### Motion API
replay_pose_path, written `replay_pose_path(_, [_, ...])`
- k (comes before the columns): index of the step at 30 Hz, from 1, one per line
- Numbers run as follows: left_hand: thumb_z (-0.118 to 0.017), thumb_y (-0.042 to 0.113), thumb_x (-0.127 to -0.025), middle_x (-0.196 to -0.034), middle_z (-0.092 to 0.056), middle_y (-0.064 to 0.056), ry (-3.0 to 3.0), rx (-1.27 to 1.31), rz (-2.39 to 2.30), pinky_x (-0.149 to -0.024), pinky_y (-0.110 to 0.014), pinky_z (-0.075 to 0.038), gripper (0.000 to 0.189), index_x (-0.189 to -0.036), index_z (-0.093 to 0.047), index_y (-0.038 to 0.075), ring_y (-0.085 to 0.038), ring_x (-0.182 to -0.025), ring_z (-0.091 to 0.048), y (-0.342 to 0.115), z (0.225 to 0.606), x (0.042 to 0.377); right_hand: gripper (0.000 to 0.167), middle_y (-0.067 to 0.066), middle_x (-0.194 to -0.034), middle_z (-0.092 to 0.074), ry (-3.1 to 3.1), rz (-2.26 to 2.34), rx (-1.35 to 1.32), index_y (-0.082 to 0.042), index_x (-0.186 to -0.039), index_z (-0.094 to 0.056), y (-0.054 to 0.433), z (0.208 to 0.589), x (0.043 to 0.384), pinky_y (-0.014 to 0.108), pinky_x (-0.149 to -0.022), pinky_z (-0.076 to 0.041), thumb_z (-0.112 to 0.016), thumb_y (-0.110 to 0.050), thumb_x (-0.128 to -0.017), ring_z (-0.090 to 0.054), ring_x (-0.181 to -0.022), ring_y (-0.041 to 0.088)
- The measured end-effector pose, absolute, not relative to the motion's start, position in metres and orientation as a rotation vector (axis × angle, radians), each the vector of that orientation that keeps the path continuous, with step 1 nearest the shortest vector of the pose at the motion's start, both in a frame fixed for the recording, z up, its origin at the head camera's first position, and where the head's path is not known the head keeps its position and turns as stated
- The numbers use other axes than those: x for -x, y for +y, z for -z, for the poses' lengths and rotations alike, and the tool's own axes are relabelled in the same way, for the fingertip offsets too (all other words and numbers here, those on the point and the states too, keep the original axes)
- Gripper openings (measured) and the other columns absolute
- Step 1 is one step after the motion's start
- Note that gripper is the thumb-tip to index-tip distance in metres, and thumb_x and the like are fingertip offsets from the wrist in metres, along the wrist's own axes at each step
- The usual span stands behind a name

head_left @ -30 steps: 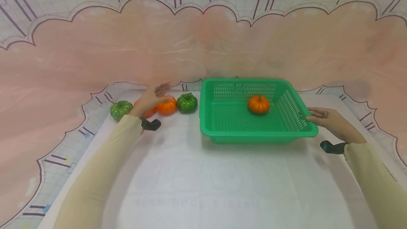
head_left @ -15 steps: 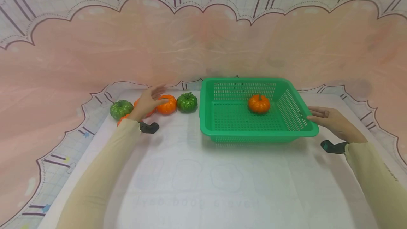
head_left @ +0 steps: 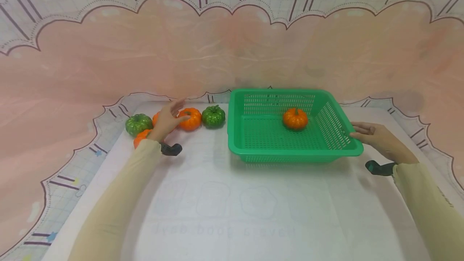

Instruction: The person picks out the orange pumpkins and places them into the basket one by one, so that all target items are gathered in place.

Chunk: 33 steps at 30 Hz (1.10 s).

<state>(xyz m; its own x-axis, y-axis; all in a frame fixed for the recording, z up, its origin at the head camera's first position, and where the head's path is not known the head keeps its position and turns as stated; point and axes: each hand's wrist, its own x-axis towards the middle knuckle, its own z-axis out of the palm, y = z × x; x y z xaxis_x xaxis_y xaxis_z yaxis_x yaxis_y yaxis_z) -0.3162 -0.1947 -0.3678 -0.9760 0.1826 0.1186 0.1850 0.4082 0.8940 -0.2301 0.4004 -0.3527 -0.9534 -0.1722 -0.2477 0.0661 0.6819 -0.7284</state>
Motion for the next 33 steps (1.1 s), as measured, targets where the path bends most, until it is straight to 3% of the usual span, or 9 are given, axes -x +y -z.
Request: replay_pose_path(33, [-0.066, 0.009, -0.087, -0.153, -0.029, -0.017, -2.776, 0.165, 1.441, -0.116, -0.045, -0.026, 0.071, -0.147, -0.028, 0.003, -0.035, -0.142, -0.026, -0.192, 0.39, 0.332, 0.071, 0.031, -0.148, -0.026, 2.627, 1.119, 0.109, 0.003, -0.147, -0.02, 0.402, 0.353, 0.228, 0.067, -0.104, -0.027, -0.05, -0.036, -0.096, -0.023, -0.135, 0.05])
